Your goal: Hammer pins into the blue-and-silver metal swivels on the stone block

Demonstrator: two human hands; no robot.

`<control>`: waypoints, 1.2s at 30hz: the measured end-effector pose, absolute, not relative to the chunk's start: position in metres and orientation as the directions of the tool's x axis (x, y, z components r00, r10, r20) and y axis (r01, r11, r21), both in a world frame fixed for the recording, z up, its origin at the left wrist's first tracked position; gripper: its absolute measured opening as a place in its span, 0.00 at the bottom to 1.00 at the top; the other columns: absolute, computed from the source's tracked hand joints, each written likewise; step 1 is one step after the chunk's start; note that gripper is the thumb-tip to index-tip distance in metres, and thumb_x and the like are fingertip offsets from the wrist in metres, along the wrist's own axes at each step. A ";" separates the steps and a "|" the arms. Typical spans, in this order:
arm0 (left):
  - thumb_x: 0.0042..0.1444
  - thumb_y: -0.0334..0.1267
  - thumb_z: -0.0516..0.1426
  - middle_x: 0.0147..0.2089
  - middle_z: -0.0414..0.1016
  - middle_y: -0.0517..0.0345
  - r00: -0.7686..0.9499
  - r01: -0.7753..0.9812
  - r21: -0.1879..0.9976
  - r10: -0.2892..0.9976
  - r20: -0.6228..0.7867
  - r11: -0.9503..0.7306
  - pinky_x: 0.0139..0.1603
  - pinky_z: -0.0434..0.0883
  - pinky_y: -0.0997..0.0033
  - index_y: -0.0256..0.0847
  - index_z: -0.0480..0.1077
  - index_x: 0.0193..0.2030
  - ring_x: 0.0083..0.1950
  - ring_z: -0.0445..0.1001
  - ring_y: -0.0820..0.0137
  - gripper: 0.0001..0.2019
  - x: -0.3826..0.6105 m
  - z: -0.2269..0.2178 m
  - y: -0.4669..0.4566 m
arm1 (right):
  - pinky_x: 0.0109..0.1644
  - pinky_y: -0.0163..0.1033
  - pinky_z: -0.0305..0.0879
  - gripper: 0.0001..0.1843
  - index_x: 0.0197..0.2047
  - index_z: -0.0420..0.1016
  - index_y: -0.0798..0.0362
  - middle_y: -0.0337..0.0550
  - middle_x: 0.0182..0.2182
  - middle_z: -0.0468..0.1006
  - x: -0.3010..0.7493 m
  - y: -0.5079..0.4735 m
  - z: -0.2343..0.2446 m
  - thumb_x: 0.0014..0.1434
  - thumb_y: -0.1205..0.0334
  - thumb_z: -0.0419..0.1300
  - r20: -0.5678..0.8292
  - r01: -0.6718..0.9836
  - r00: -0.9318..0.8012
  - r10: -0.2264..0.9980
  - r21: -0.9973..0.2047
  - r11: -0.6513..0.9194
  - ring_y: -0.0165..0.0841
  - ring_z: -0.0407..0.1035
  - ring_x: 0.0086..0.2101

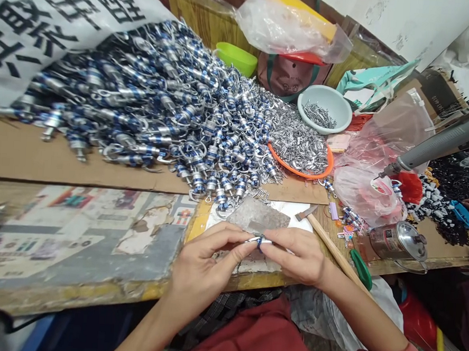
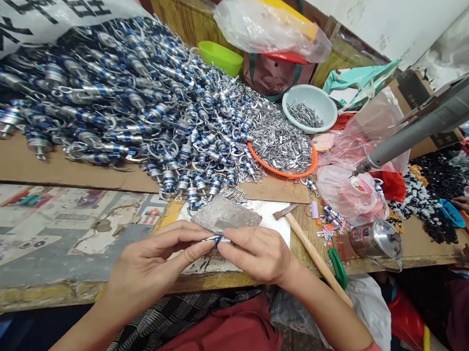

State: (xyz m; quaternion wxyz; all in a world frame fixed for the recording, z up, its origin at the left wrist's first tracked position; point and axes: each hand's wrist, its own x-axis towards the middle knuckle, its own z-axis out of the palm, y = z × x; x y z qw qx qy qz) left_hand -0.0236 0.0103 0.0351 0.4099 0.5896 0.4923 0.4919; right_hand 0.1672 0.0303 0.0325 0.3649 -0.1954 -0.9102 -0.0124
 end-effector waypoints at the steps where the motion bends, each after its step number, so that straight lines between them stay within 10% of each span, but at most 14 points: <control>1: 0.45 0.33 0.61 0.30 0.75 0.58 0.033 0.195 0.961 0.980 0.196 -0.198 0.37 0.70 0.76 0.43 0.77 0.26 0.34 0.73 0.71 0.03 -0.025 0.037 0.010 | 0.38 0.37 0.70 0.10 0.39 0.74 0.61 0.55 0.36 0.78 0.167 0.030 0.033 0.58 0.72 0.52 0.673 0.375 -0.643 0.366 -0.140 0.916 0.34 0.73 0.39; 9: 0.45 0.40 0.62 0.31 0.80 0.56 0.125 -0.017 0.984 0.977 -0.173 0.176 0.34 0.73 0.75 0.42 0.77 0.30 0.33 0.77 0.68 0.06 -0.024 0.034 0.001 | 0.35 0.29 0.72 0.07 0.36 0.77 0.56 0.48 0.32 0.79 0.159 0.016 0.033 0.56 0.68 0.58 0.593 0.388 -0.479 0.647 -0.518 0.762 0.29 0.74 0.33; 15: 0.36 0.39 0.67 0.38 0.80 0.56 0.064 -0.226 0.919 0.947 -0.316 0.322 0.41 0.74 0.74 0.41 0.71 0.48 0.40 0.77 0.67 0.28 -0.013 0.019 -0.006 | 0.33 0.30 0.71 0.08 0.35 0.78 0.56 0.46 0.30 0.79 0.162 0.019 0.048 0.57 0.64 0.58 0.407 0.445 -0.517 0.753 -0.624 0.642 0.28 0.73 0.30; 20: 0.41 0.39 0.64 0.30 0.76 0.61 0.000 -0.261 0.921 0.954 -0.299 0.289 0.39 0.73 0.77 0.39 0.64 0.54 0.34 0.75 0.73 0.31 -0.007 0.020 -0.002 | 0.42 0.37 0.69 0.10 0.36 0.77 0.56 0.47 0.37 0.79 0.178 0.090 0.040 0.58 0.70 0.55 0.463 0.512 -0.601 0.652 -0.403 0.758 0.31 0.72 0.38; 30: 0.37 0.39 0.66 0.28 0.75 0.61 -0.022 -0.292 0.891 0.929 -0.370 0.348 0.40 0.74 0.70 0.38 0.58 0.57 0.34 0.76 0.70 0.38 -0.007 0.017 0.003 | 0.39 0.38 0.65 0.09 0.38 0.72 0.59 0.50 0.36 0.74 0.171 0.128 0.007 0.60 0.71 0.51 0.143 0.482 -0.869 0.473 0.037 0.875 0.35 0.67 0.38; 36: 0.37 0.38 0.66 0.27 0.75 0.62 -0.004 -0.301 0.880 0.923 -0.386 0.367 0.40 0.74 0.70 0.37 0.57 0.58 0.33 0.76 0.71 0.40 -0.009 0.018 0.006 | 0.35 0.38 0.64 0.09 0.39 0.71 0.59 0.49 0.33 0.73 0.181 0.127 0.011 0.57 0.75 0.53 0.113 0.563 -0.823 0.557 0.023 0.826 0.34 0.66 0.33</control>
